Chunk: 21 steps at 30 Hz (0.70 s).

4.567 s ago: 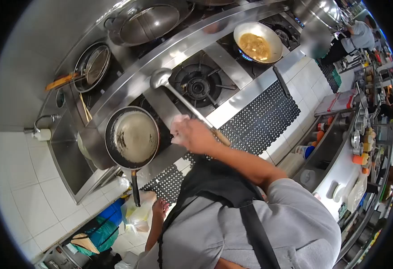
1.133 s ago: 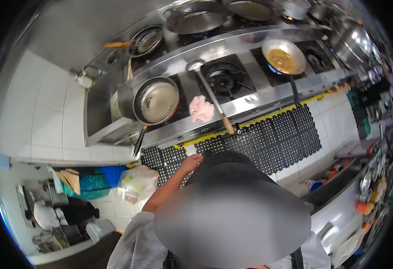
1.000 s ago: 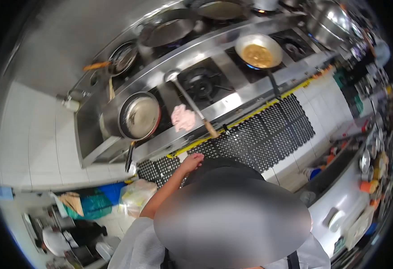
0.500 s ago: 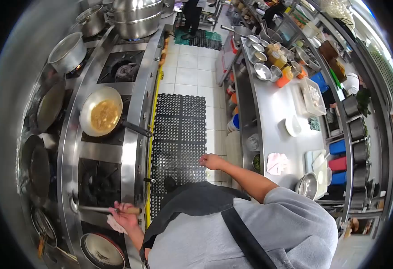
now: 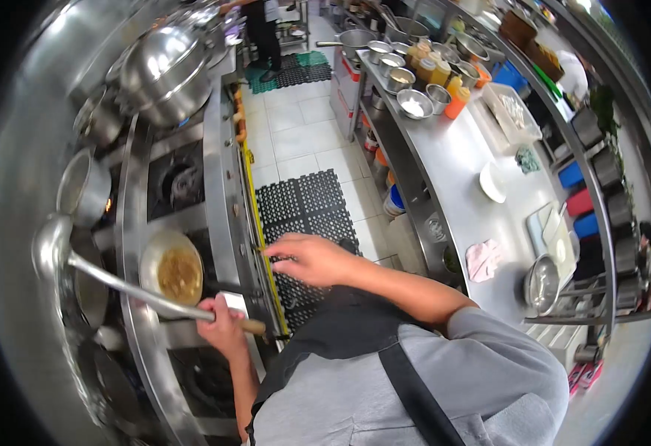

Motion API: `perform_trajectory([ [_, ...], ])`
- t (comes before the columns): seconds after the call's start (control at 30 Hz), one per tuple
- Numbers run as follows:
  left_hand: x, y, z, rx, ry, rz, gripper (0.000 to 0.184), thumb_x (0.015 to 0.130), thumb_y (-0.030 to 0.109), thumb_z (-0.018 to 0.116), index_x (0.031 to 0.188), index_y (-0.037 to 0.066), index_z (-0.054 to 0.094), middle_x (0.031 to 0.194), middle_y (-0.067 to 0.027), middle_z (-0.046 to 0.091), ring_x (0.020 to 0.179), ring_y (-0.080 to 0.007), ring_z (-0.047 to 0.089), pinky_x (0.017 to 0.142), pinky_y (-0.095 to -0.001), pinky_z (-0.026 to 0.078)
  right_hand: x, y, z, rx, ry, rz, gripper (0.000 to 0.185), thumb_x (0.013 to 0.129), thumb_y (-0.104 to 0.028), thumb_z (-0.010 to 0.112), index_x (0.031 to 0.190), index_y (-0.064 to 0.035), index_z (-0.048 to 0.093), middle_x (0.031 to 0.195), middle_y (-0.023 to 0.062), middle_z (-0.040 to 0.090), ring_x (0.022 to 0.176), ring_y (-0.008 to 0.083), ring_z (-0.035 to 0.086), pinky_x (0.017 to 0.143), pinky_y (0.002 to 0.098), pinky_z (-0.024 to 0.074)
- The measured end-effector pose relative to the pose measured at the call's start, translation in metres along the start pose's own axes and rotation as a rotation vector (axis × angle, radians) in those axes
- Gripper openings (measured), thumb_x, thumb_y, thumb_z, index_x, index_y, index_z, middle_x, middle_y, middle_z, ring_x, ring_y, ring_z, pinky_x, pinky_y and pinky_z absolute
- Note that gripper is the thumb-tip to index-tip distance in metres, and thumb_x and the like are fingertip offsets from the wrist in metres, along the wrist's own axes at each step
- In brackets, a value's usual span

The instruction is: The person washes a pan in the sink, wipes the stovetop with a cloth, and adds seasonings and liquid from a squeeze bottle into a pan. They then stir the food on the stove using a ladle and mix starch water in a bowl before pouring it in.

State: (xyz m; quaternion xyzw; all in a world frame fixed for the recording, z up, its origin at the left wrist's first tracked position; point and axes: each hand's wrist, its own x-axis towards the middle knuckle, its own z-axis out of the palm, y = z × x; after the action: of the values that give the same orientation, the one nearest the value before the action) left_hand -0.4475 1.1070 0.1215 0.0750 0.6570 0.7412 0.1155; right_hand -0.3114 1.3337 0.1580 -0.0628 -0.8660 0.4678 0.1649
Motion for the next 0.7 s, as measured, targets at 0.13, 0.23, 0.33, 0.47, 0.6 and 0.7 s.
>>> perform_trajectory([
  [0.13, 0.056, -0.024, 0.149, 0.377, -0.205, 0.556, 0.018, 0.093, 0.013, 0.073, 0.094, -0.001, 0.061, 0.076, -0.0071, 0.062, 0.067, -0.0207, 0.063, 0.063, -0.0351, 0.053, 0.076, -0.005, -0.049, -0.041, 0.195, -0.114, 0.051, 0.096, -0.031, 0.068, 0.136, -0.002, 0.058, 0.122, 0.0183, 0.065, 0.116, 0.0376, 0.061, 0.098, 0.044, 0.0508],
  [0.23, 0.058, -0.006, 0.248, 0.596, -0.931, 0.525, 0.04, 0.092, 0.024, 0.078, 0.119, -0.003, 0.066, 0.108, -0.0117, 0.07, 0.093, -0.0246, 0.067, 0.085, -0.0374, 0.053, 0.105, 0.055, -0.092, -0.145, 0.272, 0.045, 0.048, 0.096, -0.024, 0.065, 0.138, -0.004, 0.054, 0.123, 0.0181, 0.066, 0.109, 0.039, 0.065, 0.091, 0.0473, 0.0529],
  [0.33, 0.097, -0.028, 0.294, 0.797, -1.604, 0.028, 0.042, 0.095, 0.028, 0.076, 0.127, 0.002, 0.068, 0.123, -0.008, 0.07, 0.103, -0.0204, 0.067, 0.092, -0.0343, 0.052, 0.071, 0.148, -0.157, -0.034, 0.285, 0.283, 0.038, 0.096, -0.021, 0.06, 0.131, -0.0074, 0.055, 0.102, 0.0224, 0.07, 0.091, 0.046, 0.067, 0.079, 0.0548, 0.0533],
  [0.47, 0.129, -0.019, 0.384, 0.69, -1.636, -0.132, 0.033, 0.099, 0.027, 0.072, 0.122, 0.004, 0.071, 0.115, -0.0046, 0.073, 0.101, -0.0155, 0.067, 0.088, -0.0319, 0.053, -0.012, 0.284, -0.167, 0.003, 0.241, 0.631, 0.036, 0.094, -0.027, 0.059, 0.12, -0.002, 0.062, 0.1, 0.0264, 0.069, 0.094, 0.0463, 0.068, 0.082, 0.0537, 0.0528],
  [0.6, 0.172, -0.035, 0.483, 0.616, -1.582, 0.001, 0.032, 0.1, 0.021, 0.07, 0.125, 0.002, 0.068, 0.108, 0.0009, 0.069, 0.097, -0.0072, 0.061, 0.086, -0.0257, 0.051, -0.085, 0.316, -0.175, 0.151, 0.237, 1.164, 0.038, 0.091, -0.031, 0.06, 0.095, 0.0068, 0.068, 0.086, 0.0252, 0.072, 0.082, 0.041, 0.071, 0.076, 0.0505, 0.0546],
  [0.7, 0.198, -0.033, 0.566, 0.558, -1.627, 0.021, 0.03, 0.102, 0.021, 0.067, 0.123, 0.0, 0.068, 0.102, 0.0024, 0.068, 0.093, -0.0063, 0.06, 0.085, -0.0247, 0.051, -0.142, 0.35, -0.158, 0.357, 0.197, 1.426, 0.035, 0.087, -0.033, 0.062, 0.095, -0.0003, 0.074, 0.09, 0.0234, 0.073, 0.084, 0.0394, 0.072, 0.077, 0.0496, 0.0555],
])
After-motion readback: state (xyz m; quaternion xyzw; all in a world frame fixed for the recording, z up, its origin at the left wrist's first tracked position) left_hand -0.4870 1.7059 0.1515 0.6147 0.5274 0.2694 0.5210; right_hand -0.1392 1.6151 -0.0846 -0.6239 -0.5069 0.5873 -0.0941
